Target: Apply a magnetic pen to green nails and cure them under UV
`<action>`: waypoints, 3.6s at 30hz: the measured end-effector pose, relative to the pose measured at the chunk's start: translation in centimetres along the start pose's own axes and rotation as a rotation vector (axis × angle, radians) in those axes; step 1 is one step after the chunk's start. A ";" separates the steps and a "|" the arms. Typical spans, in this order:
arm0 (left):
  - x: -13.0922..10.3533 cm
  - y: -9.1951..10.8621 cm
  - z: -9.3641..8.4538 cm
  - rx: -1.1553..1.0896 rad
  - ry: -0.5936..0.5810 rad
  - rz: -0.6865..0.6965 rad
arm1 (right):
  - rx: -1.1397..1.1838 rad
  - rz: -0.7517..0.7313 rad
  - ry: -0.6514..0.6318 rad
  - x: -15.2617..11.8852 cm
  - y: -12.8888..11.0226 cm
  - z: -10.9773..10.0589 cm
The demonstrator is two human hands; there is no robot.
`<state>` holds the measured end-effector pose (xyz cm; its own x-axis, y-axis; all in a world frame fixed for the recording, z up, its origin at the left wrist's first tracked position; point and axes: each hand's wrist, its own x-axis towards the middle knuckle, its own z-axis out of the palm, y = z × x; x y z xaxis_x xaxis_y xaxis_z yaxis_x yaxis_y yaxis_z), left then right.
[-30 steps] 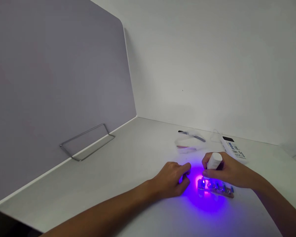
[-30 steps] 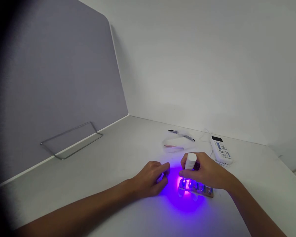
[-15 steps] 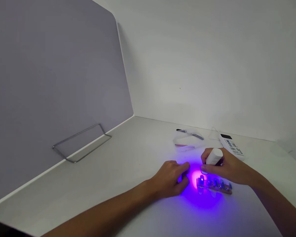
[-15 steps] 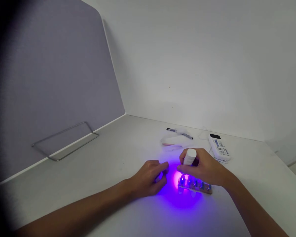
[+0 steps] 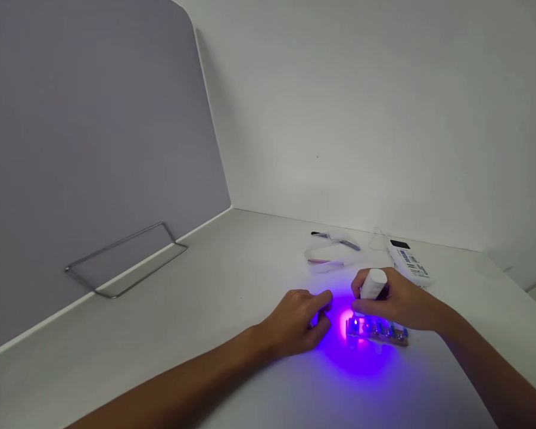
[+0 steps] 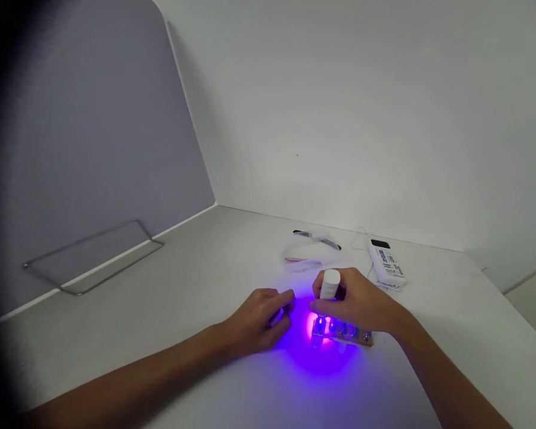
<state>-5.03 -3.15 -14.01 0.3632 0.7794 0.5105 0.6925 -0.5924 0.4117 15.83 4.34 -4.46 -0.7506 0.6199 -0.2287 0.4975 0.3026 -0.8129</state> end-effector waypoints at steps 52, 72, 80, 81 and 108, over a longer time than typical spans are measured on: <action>0.0 -0.4 0.1 -0.054 0.065 -0.050 | 0.015 -0.017 0.000 0.0 -0.2 0.0; -0.1 -0.4 0.2 -0.093 0.051 -0.047 | -0.032 -0.015 0.002 0.1 -0.2 0.0; 0.1 -0.6 0.3 -0.077 0.055 -0.045 | -0.039 -0.025 -0.006 0.1 0.0 -0.1; 0.1 -0.5 0.2 -0.078 0.055 -0.044 | -0.040 -0.028 -0.005 0.1 0.0 -0.1; 0.1 -0.4 0.3 -0.069 0.065 -0.038 | 0.000 -0.007 -0.016 0.2 0.0 0.0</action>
<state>-5.11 -2.72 -14.34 0.2947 0.7880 0.5406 0.6596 -0.5771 0.4815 15.68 4.41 -4.47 -0.7611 0.6058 -0.2318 0.4921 0.3066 -0.8148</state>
